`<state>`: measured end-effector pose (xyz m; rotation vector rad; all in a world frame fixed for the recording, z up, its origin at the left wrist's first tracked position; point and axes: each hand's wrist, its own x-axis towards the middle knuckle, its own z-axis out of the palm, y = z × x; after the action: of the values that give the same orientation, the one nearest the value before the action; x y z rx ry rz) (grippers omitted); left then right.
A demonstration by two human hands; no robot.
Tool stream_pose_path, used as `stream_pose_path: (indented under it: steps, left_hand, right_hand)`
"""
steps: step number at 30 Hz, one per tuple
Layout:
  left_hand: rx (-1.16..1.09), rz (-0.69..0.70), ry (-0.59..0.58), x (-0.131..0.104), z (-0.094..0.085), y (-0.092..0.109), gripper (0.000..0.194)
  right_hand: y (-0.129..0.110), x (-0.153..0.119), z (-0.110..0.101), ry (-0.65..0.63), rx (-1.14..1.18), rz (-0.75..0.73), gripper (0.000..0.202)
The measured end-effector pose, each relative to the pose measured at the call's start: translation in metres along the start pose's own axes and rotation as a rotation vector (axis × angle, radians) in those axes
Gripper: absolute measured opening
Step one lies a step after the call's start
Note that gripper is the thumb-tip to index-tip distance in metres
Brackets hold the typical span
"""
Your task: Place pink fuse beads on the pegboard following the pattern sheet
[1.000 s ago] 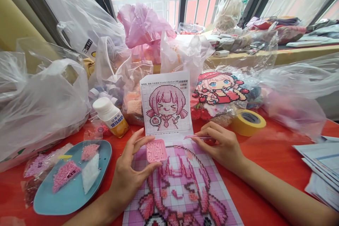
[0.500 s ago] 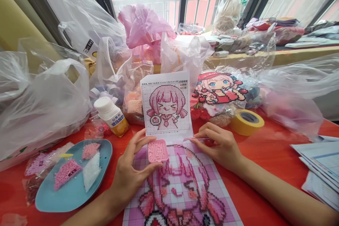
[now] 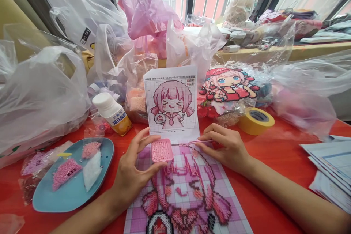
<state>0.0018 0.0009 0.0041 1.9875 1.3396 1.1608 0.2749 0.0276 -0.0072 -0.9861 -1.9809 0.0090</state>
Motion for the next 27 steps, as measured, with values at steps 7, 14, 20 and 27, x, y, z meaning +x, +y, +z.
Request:
stream_pose_path:
  steps: [7,14,20,27]
  left_hand:
    - [-0.005,-0.016,-0.024,0.0008,-0.001,0.0057,0.072]
    - [-0.006,-0.019,-0.022,0.0005,-0.0009,0.0043,0.072]
    - [-0.009,-0.002,-0.022,0.0008,-0.0014,0.003,0.072]
    - [-0.02,0.007,0.0,-0.0017,0.0002,-0.0019,0.073]
  right_hand:
    - [0.0002,-0.0009,0.0003,-0.009,-0.064,-0.026,0.021]
    - [-0.0006,0.0001,0.0002,-0.016,-0.057,-0.037,0.018]
    - [-0.0005,0.0006,0.0007,-0.012,-0.076,-0.049,0.018]
    - [0.0,0.0006,0.0007,-0.011,-0.08,-0.078,0.016]
